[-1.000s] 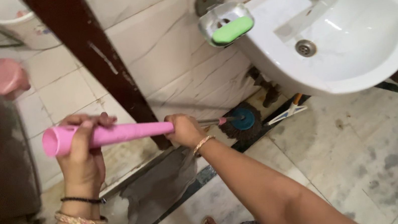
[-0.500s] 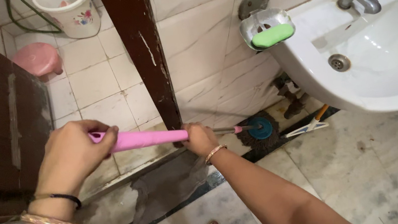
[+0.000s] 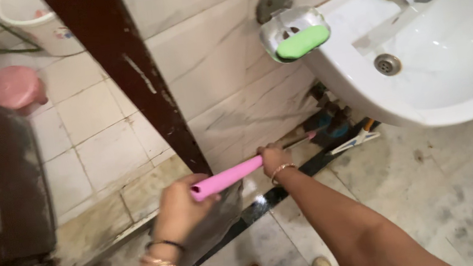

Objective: The person wipes the wall and floor near a sink with a cloth, assembles a mop by hand, and cleans a mop bucket using water and detergent from a bottle.

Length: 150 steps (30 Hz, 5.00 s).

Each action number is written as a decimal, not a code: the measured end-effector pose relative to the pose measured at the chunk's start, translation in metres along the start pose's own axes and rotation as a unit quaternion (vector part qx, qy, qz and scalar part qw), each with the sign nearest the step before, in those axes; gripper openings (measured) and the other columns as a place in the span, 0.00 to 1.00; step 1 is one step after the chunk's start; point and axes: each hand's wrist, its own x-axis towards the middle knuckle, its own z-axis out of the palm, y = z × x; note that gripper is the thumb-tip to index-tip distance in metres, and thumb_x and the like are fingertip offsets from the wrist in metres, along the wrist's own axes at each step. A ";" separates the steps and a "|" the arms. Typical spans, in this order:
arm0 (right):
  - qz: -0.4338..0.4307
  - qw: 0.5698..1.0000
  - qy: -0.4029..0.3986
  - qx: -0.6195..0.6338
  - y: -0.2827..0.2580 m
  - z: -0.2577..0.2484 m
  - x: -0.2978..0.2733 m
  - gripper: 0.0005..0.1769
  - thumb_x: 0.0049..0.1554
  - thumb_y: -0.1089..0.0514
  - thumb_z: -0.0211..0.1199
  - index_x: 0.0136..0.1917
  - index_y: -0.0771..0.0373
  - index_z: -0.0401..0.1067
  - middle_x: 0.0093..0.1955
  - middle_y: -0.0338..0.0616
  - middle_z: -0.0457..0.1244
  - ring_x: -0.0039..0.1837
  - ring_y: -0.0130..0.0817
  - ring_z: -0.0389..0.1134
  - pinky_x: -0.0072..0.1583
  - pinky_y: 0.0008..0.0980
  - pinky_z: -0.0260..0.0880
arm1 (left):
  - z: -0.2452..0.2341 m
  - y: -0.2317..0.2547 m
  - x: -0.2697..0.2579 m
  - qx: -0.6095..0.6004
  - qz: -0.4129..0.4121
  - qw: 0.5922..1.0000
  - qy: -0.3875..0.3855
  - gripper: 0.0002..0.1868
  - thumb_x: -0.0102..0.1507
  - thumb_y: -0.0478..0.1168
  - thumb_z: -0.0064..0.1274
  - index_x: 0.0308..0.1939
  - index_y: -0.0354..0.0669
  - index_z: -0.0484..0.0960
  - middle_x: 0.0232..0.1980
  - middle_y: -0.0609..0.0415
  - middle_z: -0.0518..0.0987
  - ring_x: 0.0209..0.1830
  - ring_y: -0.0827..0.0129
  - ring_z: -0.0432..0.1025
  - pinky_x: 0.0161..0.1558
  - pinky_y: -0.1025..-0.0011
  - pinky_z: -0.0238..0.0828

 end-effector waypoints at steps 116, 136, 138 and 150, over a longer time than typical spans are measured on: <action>-0.077 0.993 0.075 0.043 -0.057 0.006 -0.056 0.21 0.52 0.62 0.60 0.60 0.52 0.72 0.61 0.45 0.66 0.68 0.46 0.63 0.65 0.50 0.59 | 0.034 -0.079 0.038 0.108 -0.058 0.982 -0.141 0.25 0.49 0.46 0.72 0.50 0.52 0.86 0.45 0.49 0.86 0.48 0.57 0.81 0.54 0.62 0.76; 0.020 0.998 0.054 0.033 0.030 -0.035 -0.079 0.36 0.49 0.68 0.62 0.71 0.62 0.63 0.74 0.58 0.55 0.76 0.51 0.55 0.71 0.45 0.59 | 0.216 0.011 0.140 0.103 0.016 0.988 -0.116 0.20 0.55 0.45 0.66 0.50 0.48 0.85 0.48 0.42 0.83 0.51 0.48 0.77 0.54 0.56 0.74; 0.026 0.997 0.060 0.041 0.028 -0.038 -0.083 0.35 0.48 0.68 0.62 0.70 0.61 0.64 0.74 0.57 0.55 0.76 0.51 0.54 0.71 0.45 0.59 | 0.204 0.005 0.143 0.113 0.033 0.985 -0.124 0.19 0.55 0.45 0.66 0.49 0.47 0.85 0.48 0.43 0.83 0.51 0.49 0.77 0.55 0.56 0.74; -0.042 0.992 0.111 0.043 -0.032 -0.050 -0.066 0.40 0.46 0.71 0.59 0.73 0.64 0.59 0.76 0.57 0.53 0.76 0.53 0.53 0.72 0.46 0.57 | 0.071 -0.032 0.117 0.139 0.042 0.980 -0.133 0.26 0.53 0.50 0.68 0.54 0.51 0.85 0.48 0.46 0.84 0.52 0.53 0.78 0.55 0.59 0.74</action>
